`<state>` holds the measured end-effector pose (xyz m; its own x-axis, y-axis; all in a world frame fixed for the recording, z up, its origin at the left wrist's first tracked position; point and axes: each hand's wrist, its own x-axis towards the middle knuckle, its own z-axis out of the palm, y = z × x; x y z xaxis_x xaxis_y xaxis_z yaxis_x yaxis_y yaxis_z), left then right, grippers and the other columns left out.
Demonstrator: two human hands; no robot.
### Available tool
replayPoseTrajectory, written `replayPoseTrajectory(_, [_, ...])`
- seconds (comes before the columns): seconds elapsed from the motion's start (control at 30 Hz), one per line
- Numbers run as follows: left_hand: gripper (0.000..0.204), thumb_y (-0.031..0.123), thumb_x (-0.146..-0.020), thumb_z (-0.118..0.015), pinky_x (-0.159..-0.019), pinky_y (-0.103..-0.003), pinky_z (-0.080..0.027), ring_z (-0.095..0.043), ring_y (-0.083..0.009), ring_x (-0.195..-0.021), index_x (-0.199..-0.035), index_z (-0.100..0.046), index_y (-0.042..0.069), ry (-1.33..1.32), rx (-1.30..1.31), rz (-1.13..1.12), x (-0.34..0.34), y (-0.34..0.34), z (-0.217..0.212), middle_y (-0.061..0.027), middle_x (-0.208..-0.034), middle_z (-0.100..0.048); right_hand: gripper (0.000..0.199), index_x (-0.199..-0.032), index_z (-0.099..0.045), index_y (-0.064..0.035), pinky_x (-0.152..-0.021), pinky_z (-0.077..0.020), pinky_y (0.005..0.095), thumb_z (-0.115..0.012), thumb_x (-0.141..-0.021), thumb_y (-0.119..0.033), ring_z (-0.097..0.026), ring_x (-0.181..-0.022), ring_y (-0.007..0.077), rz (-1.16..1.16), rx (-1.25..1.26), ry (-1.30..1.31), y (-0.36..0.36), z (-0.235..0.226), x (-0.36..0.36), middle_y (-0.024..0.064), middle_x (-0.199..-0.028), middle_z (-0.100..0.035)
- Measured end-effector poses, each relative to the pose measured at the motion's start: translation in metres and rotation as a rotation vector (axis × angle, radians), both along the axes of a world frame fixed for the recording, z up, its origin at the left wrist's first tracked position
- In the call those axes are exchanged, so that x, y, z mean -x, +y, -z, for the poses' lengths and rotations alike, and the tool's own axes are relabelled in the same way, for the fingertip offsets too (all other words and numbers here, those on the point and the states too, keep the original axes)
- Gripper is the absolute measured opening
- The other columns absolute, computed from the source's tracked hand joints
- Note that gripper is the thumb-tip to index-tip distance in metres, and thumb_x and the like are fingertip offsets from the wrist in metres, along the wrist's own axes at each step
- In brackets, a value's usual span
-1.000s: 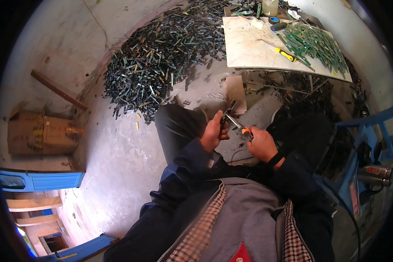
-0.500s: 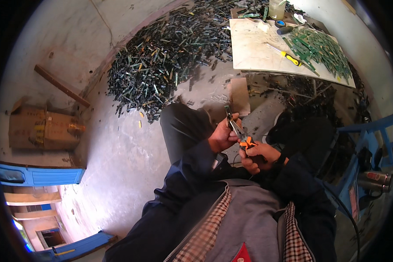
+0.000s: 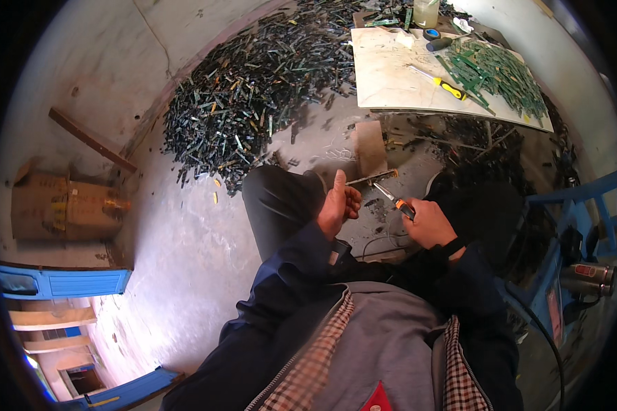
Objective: The person sits on the floor and uses pliers and a screwdriver to strip components and break apart green circuit boards. They repeatedly pick up boards, remove parts, and discard the fragments into a large pile on the floor.
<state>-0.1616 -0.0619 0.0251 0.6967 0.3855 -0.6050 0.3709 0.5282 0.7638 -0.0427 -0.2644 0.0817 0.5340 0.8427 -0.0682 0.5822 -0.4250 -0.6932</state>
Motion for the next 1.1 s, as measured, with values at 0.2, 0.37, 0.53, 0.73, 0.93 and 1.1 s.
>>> replayPoseTrajectory(0.2, [0.07,0.07,-0.087,-0.036,-0.046,-0.026,-0.04,-0.046,-0.0136,-0.048,-0.07,-0.052,0.005,0.044,-0.065,-0.037,-0.004,-0.013,-0.025,-0.0046,-0.06,-0.05,0.021,-0.085,-0.057,-0.0026,-0.067,-0.0462,0.0499,-0.064,-0.076,-0.02,-0.06,-0.077,0.0412,0.037,0.227,-0.163,0.002,0.001,0.008,0.0216,-0.076,-0.062])
replayPoseTrajectory(0.37, [0.044,0.048,-0.092,-0.048,-0.05,-0.028,-0.038,-0.03,-0.0103,-0.041,-0.065,-0.049,0.014,-0.05,0.007,0.011,0.007,-0.005,-0.001,0.0035,-0.05,-0.033,0.019,-0.084,-0.056,-0.0029,-0.058,-0.047,0.0401,-0.063,-0.079,-0.02,-0.06,-0.065,0.0275,-0.089,0.126,0.266,0.003,0.008,0.006,0.0141,-0.067,-0.058])
replayPoseTrajectory(0.53, [0.047,0.039,-0.095,-0.045,-0.053,-0.029,-0.036,-0.023,-0.0111,-0.037,-0.055,-0.034,0.019,-0.319,0.504,0.073,-0.004,-0.005,-0.028,0.0046,-0.044,-0.026,0.016,-0.085,-0.055,-0.0052,-0.05,-0.0416,0.0308,-0.06,-0.084,-0.02,-0.051,-0.058,0.0144,-0.083,0.016,1.49,-0.001,-0.007,0.016,0.0049,-0.066,-0.053])
replayPoseTrajectory(0.73, [0.047,0.043,-0.095,-0.044,-0.054,-0.029,-0.036,-0.027,-0.0121,-0.039,-0.057,-0.036,0.018,-0.469,0.649,0.128,-0.006,-0.004,-0.025,0.0036,-0.047,-0.031,0.016,-0.089,-0.055,-0.0053,-0.049,-0.0395,0.0278,-0.061,-0.085,-0.019,-0.048,-0.055,0.0126,-0.154,-0.035,1.767,0.005,-0.011,0.022,0.0037,-0.069,-0.053])
replayPoseTrajectory(0.93, [0.058,0.064,-0.089,-0.041,-0.055,-0.029,-0.039,-0.034,-0.0141,-0.046,-0.067,-0.043,0.011,0.045,0.285,-0.013,-0.006,-0.011,-0.017,-0.002,-0.057,-0.038,0.017,-0.086,-0.057,-0.0012,-0.052,-0.0433,0.0371,-0.06,-0.081,-0.017,-0.057,-0.057,0.0262,-0.038,0.048,0.528,0.006,-0.002,0.012,0.01,-0.064,-0.058])
replayPoseTrajectory(1.1, [0.072,0.074,-0.085,-0.034,-0.046,-0.025,-0.038,-0.041,-0.0132,-0.051,-0.075,-0.053,0.006,-0.021,0.133,0.031,0.004,0.0,-0.005,-0.0036,-0.062,-0.045,0.021,-0.091,-0.057,-0.001,-0.062,-0.0469,0.046,-0.061,-0.077,-0.016,-0.06,-0.071,0.04,0.092,0.125,-0.068,0.0,0.002,0.006,0.0206,-0.071,-0.06])
